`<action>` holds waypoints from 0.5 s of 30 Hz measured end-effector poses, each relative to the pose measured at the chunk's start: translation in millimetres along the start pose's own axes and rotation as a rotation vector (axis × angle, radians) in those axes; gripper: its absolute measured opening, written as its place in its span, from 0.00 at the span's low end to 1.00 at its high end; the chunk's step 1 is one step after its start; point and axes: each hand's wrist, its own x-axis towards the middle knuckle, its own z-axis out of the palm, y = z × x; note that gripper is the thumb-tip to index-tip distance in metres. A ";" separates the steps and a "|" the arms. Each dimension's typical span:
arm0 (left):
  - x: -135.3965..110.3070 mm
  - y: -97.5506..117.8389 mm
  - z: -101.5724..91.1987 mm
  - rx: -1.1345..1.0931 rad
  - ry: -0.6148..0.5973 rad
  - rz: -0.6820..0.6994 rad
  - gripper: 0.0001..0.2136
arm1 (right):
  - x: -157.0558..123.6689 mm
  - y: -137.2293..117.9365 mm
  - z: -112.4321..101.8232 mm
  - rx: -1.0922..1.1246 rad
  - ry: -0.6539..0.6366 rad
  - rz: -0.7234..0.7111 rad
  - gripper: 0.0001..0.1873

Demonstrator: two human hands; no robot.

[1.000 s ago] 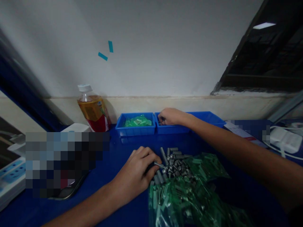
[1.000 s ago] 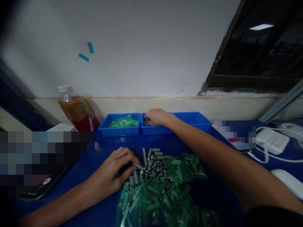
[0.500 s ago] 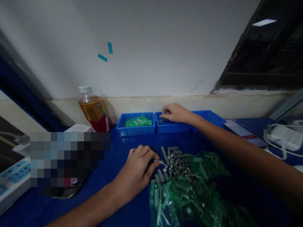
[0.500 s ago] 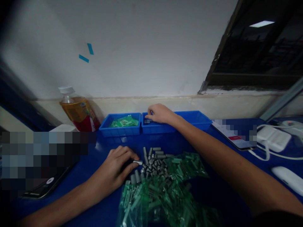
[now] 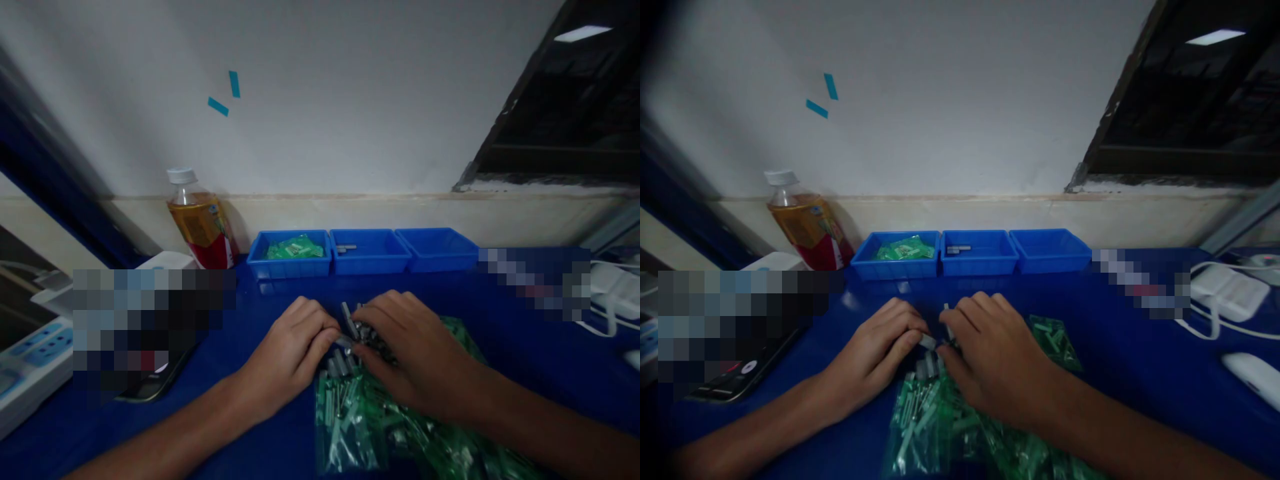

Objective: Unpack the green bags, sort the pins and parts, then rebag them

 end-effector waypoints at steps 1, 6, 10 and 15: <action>-0.2 0.2 0.0 -0.001 0.005 0.016 0.10 | -1.6 -5.4 1.4 -0.002 -0.016 -0.007 0.08; -0.7 1.0 -0.3 -0.011 0.001 0.044 0.09 | -4.8 -11.9 9.4 0.018 0.001 -0.035 0.05; 0.1 1.7 -0.4 -0.016 -0.024 0.047 0.09 | -5.7 -11.2 12.7 0.023 0.048 -0.048 0.05; -2.0 1.2 0.9 -0.035 -0.033 0.039 0.06 | -4.4 -11.2 12.7 0.052 0.066 -0.020 0.05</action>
